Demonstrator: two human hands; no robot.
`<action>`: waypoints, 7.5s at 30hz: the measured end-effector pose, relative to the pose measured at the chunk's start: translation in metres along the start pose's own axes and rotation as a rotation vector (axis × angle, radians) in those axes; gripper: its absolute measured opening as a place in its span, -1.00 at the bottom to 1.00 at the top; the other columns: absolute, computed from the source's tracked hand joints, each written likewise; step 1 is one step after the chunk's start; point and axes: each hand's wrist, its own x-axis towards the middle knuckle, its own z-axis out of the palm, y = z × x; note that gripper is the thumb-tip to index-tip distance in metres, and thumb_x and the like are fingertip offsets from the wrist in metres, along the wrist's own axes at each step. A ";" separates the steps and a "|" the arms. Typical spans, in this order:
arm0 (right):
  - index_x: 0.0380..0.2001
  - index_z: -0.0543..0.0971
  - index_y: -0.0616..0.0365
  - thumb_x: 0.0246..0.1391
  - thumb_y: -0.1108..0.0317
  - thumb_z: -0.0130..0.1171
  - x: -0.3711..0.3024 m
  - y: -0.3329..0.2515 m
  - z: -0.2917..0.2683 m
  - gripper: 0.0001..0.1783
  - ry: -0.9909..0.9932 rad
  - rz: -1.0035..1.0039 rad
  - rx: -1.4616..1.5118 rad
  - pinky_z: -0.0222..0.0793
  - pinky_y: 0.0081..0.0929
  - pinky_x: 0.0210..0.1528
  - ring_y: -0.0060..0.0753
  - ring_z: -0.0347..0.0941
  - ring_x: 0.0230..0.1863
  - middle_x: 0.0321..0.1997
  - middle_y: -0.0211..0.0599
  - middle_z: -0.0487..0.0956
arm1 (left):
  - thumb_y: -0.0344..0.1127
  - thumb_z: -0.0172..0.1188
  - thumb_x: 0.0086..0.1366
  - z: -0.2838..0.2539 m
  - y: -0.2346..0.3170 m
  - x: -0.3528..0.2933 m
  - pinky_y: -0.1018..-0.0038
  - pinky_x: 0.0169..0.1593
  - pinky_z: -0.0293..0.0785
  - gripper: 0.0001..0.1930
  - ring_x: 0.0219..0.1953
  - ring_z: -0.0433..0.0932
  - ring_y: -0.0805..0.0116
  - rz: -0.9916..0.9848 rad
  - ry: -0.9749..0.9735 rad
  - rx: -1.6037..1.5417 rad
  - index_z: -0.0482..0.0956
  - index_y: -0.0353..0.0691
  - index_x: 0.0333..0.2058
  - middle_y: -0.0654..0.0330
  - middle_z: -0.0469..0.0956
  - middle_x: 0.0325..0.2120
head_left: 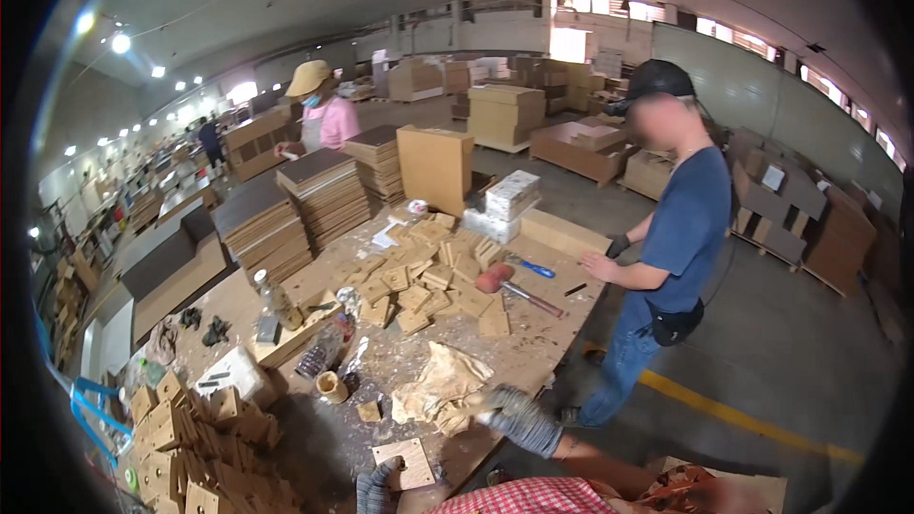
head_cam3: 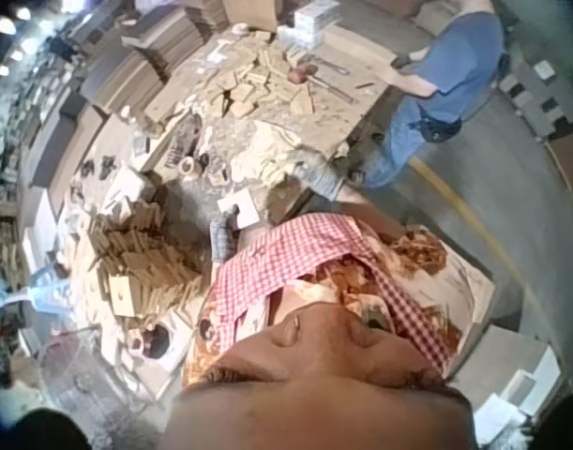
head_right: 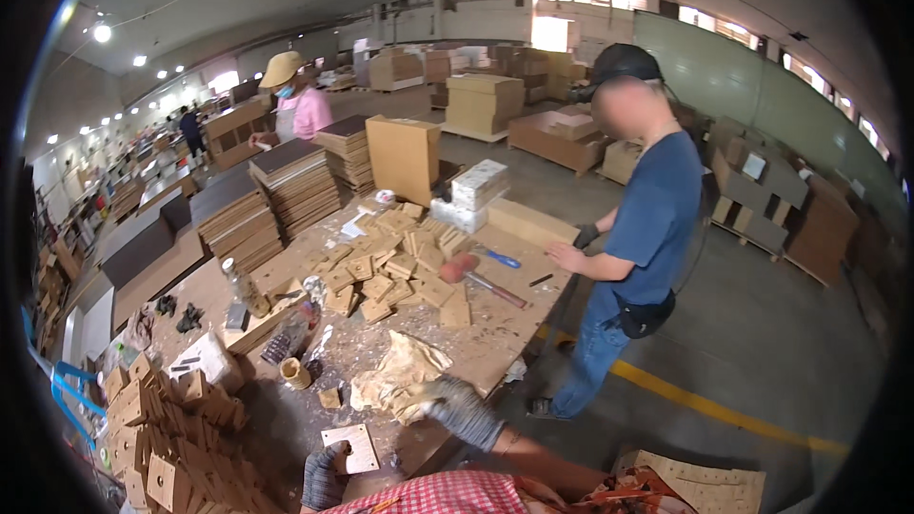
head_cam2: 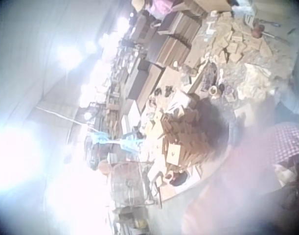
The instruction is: The person applies a liquid substance from a small cup onto small wooden blocks using their fingers and then joins the blocks together.
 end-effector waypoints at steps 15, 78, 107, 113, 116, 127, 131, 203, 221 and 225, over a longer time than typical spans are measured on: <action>-0.46 0.57 0.13 0.04 0.22 0.22 -0.046 -0.026 -0.300 -0.80 1.021 0.355 -0.355 0.27 -0.69 -0.54 -0.73 0.35 -0.55 -0.56 -0.56 0.46 | -0.31 0.23 0.12 0.001 0.001 0.045 0.38 -0.10 0.46 -0.72 -0.27 0.51 0.36 0.081 -0.016 0.041 0.49 -0.30 -0.21 0.22 0.52 -0.32; -0.08 0.48 0.24 0.20 0.01 0.00 -0.013 0.013 0.071 -0.52 -0.366 0.208 0.173 0.28 -0.39 0.04 -0.24 0.41 -0.09 -0.16 -0.08 0.50 | -0.37 0.19 0.12 -0.031 0.023 -0.014 0.38 -0.09 0.53 -0.60 -0.20 0.57 0.28 0.190 0.140 0.071 0.41 -0.39 -0.05 0.11 0.55 -0.21; 0.04 0.46 0.12 0.26 0.07 -0.11 0.003 0.071 0.049 -0.56 -0.529 0.245 0.177 0.27 -0.38 0.09 -0.16 0.39 -0.01 -0.08 -0.10 0.48 | -0.35 0.16 0.15 0.009 0.006 0.025 0.39 -0.23 0.51 -0.71 -0.31 0.52 0.35 0.110 0.221 -0.050 0.48 -0.28 -0.15 0.23 0.52 -0.35; -0.21 0.56 0.15 0.18 -0.03 -0.02 0.018 0.057 0.012 -0.55 -0.435 0.306 -0.334 0.31 -0.27 -0.01 -0.13 0.45 -0.13 -0.27 -0.13 0.57 | -0.34 0.14 0.21 0.031 0.008 0.023 0.51 -0.33 0.46 -0.83 -0.43 0.48 0.49 0.086 0.267 -0.008 0.56 -0.22 -0.24 0.35 0.51 -0.51; -0.32 0.59 0.05 0.10 0.09 0.04 0.040 0.040 -0.037 -0.71 -0.135 0.070 -0.578 0.27 -0.23 0.04 -0.16 0.45 -0.21 -0.40 -0.20 0.55 | -0.35 0.13 0.22 0.029 0.011 0.020 0.52 -0.31 0.48 -0.84 -0.42 0.50 0.49 0.022 0.289 0.030 0.57 -0.22 -0.23 0.35 0.53 -0.50; -0.39 0.63 0.00 0.07 0.08 0.09 0.092 -0.043 -0.185 -0.73 0.303 -0.017 -0.968 -0.14 -0.02 0.30 -0.30 0.48 -0.22 -0.38 -0.35 0.60 | -0.32 0.22 0.05 0.008 -0.018 0.038 0.14 -0.08 0.53 -0.50 -0.18 0.55 0.11 0.054 0.158 -0.080 0.38 -0.33 -0.01 0.06 0.53 -0.18; -0.38 0.62 -0.03 0.08 0.08 0.08 0.070 -0.022 -0.141 -0.74 0.107 -0.031 -0.766 -0.17 -0.04 0.30 -0.29 0.48 -0.25 -0.40 -0.38 0.59 | -0.31 0.23 0.04 0.009 -0.018 0.031 0.14 -0.09 0.53 -0.49 -0.18 0.55 0.11 0.005 0.175 -0.063 0.38 -0.30 0.00 0.06 0.53 -0.18; -0.29 0.59 0.08 0.12 -0.19 -0.08 0.015 0.034 -0.052 -0.45 -0.270 0.362 -0.574 0.05 0.10 0.19 -0.17 0.49 -0.13 -0.26 -0.12 0.59 | -0.38 0.22 0.07 -0.031 -0.046 0.073 0.22 -0.06 0.48 -0.65 -0.19 0.53 0.18 0.011 0.175 -0.104 0.47 -0.37 -0.14 0.11 0.55 -0.27; -0.39 0.66 -0.02 -0.03 -0.05 0.17 0.217 -0.017 -0.408 -0.64 0.405 0.096 -1.204 -0.32 -0.06 0.31 -0.38 0.52 -0.23 -0.39 -0.34 0.64 | -0.15 0.15 0.13 -0.001 -0.026 0.073 0.43 -0.46 0.14 -0.74 -0.58 0.19 0.40 -0.323 0.352 -0.085 0.28 -0.10 -0.55 0.34 0.23 -0.64; -0.37 0.62 0.17 -0.02 0.13 0.17 0.192 -0.022 -0.413 -0.69 0.482 -0.106 -1.270 0.40 -0.36 -0.20 -0.22 0.52 -0.36 -0.41 -0.17 0.59 | -0.37 0.22 0.05 -0.026 -0.046 0.087 0.28 -0.16 0.51 -0.73 -0.28 0.53 0.28 0.059 0.220 0.012 0.50 -0.29 -0.24 0.19 0.54 -0.37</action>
